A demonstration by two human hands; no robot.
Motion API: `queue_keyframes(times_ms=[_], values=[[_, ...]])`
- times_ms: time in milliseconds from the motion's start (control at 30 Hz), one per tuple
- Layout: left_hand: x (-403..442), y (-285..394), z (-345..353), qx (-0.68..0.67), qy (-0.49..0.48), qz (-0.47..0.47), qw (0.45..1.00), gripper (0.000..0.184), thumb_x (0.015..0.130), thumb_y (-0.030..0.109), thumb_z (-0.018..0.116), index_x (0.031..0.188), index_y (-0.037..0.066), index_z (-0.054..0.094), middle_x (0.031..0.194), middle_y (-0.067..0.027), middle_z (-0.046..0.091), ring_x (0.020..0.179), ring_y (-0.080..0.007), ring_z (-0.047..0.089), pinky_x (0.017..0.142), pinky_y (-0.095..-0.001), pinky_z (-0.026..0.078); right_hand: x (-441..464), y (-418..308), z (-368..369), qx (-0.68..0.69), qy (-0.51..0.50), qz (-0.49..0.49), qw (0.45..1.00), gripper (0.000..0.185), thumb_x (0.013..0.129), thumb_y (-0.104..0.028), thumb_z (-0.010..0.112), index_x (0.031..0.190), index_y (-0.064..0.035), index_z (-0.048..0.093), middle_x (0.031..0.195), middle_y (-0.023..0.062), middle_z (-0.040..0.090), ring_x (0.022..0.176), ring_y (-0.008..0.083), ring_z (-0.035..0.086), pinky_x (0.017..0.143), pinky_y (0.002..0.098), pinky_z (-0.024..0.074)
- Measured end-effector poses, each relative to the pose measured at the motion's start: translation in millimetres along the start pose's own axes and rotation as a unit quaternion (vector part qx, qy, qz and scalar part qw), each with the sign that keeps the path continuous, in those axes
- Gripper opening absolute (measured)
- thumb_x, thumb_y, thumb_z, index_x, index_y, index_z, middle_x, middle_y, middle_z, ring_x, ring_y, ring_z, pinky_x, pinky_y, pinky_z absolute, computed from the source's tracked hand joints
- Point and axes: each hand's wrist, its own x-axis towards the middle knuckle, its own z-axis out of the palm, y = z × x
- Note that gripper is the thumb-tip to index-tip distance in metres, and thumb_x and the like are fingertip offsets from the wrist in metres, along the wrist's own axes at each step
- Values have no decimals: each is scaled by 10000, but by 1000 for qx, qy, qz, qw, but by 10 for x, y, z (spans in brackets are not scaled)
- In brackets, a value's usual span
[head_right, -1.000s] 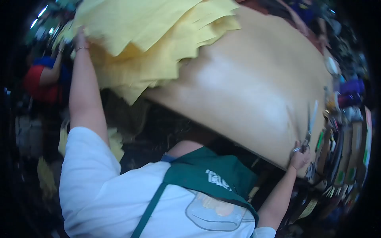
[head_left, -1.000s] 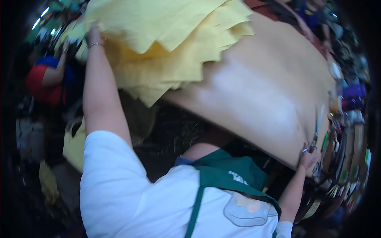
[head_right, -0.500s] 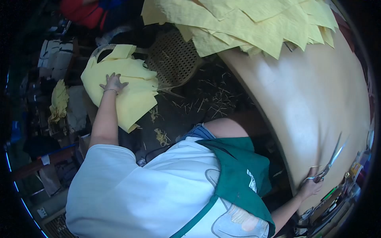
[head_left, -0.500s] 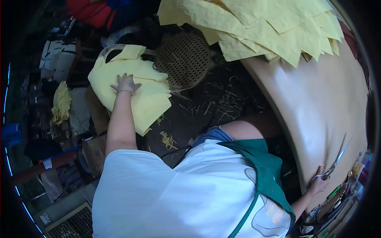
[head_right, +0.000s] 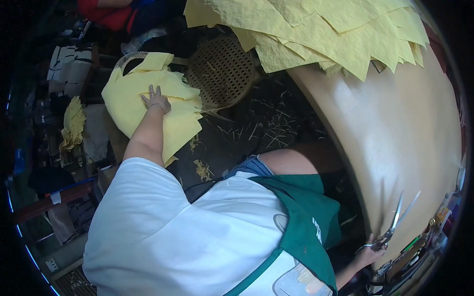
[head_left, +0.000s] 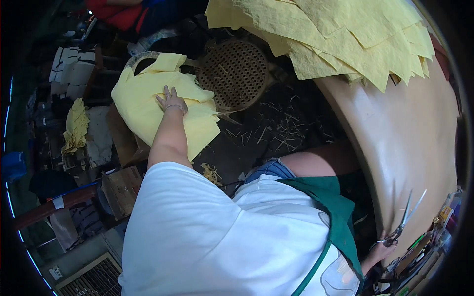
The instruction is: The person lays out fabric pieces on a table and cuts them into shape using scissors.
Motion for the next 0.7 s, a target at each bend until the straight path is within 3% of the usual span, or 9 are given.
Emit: queue_keyframes(times_ms=[133, 233, 333, 433, 500, 600, 633, 667, 700], values=[[266, -77, 216, -2, 45, -7, 999, 432, 749, 187, 462, 1179, 150, 479, 1417, 9, 75, 1304, -241, -38, 984, -587, 6, 353, 589, 315, 197, -18, 21, 980, 668, 699, -283, 689, 1158, 89, 377, 1142, 207, 443, 1078, 292, 419, 935, 369, 309], [375, -104, 247, -37, 62, -7, 997, 385, 780, 149, 449, 1161, 107, 483, 1366, -30, 251, 1296, -214, 108, 975, -603, 16, 397, 705, 391, 220, -12, -7, 975, 665, 720, -257, 673, 1181, 90, 343, 1169, 197, 424, 1093, 266, 413, 937, 352, 311], [417, -191, 81, 14, 93, 66, 993, 330, 797, 157, 433, 1117, 114, 502, 1203, -73, 464, 1172, -217, 377, 967, -554, 208, 403, 568, 258, 161, -14, -21, 987, 651, 756, -274, 636, 1197, 93, 329, 1212, 205, 401, 1122, 263, 402, 943, 343, 305], [757, -307, 171, -193, 195, 55, 960, 263, 793, 147, 470, 1050, 122, 521, 1050, -101, 556, 980, -276, 527, 852, -449, 392, 754, 755, 423, 213, 23, -8, 977, 630, 772, -283, 615, 1210, 78, 341, 1242, 212, 385, 1145, 266, 394, 948, 327, 298], [785, -396, 103, -347, 304, 71, 884, 294, 771, 128, 526, 1063, 133, 495, 1028, -139, 553, 897, -344, 545, 738, -389, 446, 938, 705, 380, 100, 36, -58, 993, 624, 785, -326, 585, 1202, 80, 357, 1226, 217, 391, 1126, 294, 399, 949, 330, 297], [595, -689, -248, -530, 469, 67, 703, 461, 756, 97, 553, 1184, 116, 382, 997, -169, 549, 905, -327, 546, 786, -371, 424, 1349, 1043, 528, -221, 113, -223, 943, 642, 746, -378, 619, 1150, 79, 419, 1149, 213, 459, 1048, 302, 456, 905, 333, 338], [744, -920, -293, -524, 560, 91, 635, 442, 743, 58, 576, 1152, 12, 415, 1111, -105, 510, 868, -200, 542, 789, -290, 421, 1237, 675, 435, -83, 100, -107, 986, 622, 737, -354, 637, 1134, 79, 432, 1133, 206, 475, 1029, 292, 471, 891, 331, 349], [348, -977, -553, -644, 535, 68, 543, 394, 769, 50, 553, 1147, 48, 445, 1076, -91, 521, 872, -170, 533, 778, -281, 433, 1172, 425, 374, 59, 82, 13, 995, 603, 728, -331, 656, 1118, 79, 446, 1116, 199, 492, 1010, 281, 487, 877, 330, 360], [-64, -1088, -794, -815, 400, 90, 410, 421, 779, -9, 524, 1181, 44, 407, 1031, -71, 521, 892, -176, 524, 800, -275, 425, 1292, 619, 510, 69, 107, -11, 992, 593, 710, -369, 662, 1071, 67, 485, 1031, 208, 535, 946, 305, 512, 835, 347, 386]])
